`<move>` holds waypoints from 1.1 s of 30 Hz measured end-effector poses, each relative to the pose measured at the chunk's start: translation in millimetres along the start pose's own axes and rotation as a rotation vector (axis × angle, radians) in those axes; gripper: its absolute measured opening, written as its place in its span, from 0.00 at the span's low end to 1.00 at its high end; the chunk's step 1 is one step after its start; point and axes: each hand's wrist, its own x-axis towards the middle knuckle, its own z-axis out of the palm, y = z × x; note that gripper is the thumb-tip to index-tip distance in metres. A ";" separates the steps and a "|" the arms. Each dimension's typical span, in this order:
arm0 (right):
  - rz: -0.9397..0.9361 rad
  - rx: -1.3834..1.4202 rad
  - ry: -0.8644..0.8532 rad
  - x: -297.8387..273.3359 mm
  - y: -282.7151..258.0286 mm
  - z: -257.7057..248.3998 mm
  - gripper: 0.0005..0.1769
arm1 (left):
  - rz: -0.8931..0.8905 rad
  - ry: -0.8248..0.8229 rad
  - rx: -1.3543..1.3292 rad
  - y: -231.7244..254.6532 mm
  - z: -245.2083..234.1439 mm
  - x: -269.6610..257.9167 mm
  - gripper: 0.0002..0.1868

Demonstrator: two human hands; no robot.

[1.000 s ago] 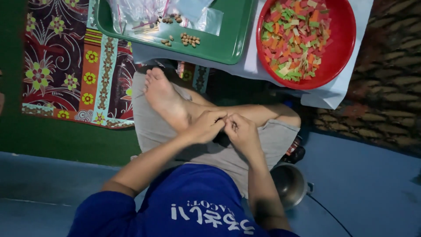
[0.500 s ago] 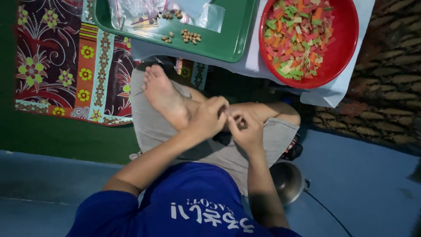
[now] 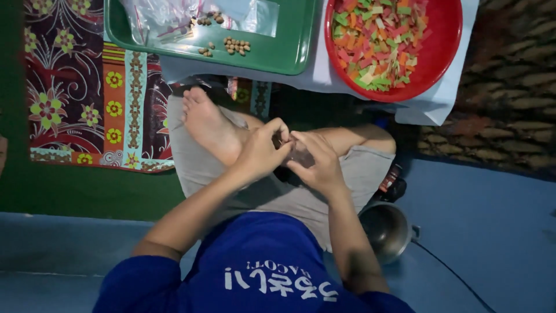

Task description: A person manually sorts and packages small snack items like crackers and peanuts into small plastic bags while sitting on the floor.

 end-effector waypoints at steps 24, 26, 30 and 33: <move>0.034 0.181 0.186 29.9 -15.5 6.6 0.32 | 0.383 0.207 0.079 24.4 -93.9 39.6 0.14; 0.076 0.168 0.160 32.8 -22.7 3.4 0.32 | 0.533 0.331 0.234 26.6 -127.5 60.0 0.12; 0.053 0.170 0.144 33.7 -22.6 3.5 0.32 | 0.311 0.244 0.623 -2.0 -165.4 107.0 0.15; 0.064 0.157 0.161 31.2 -21.4 3.8 0.32 | 0.206 0.162 0.681 -15.0 -172.8 131.9 0.20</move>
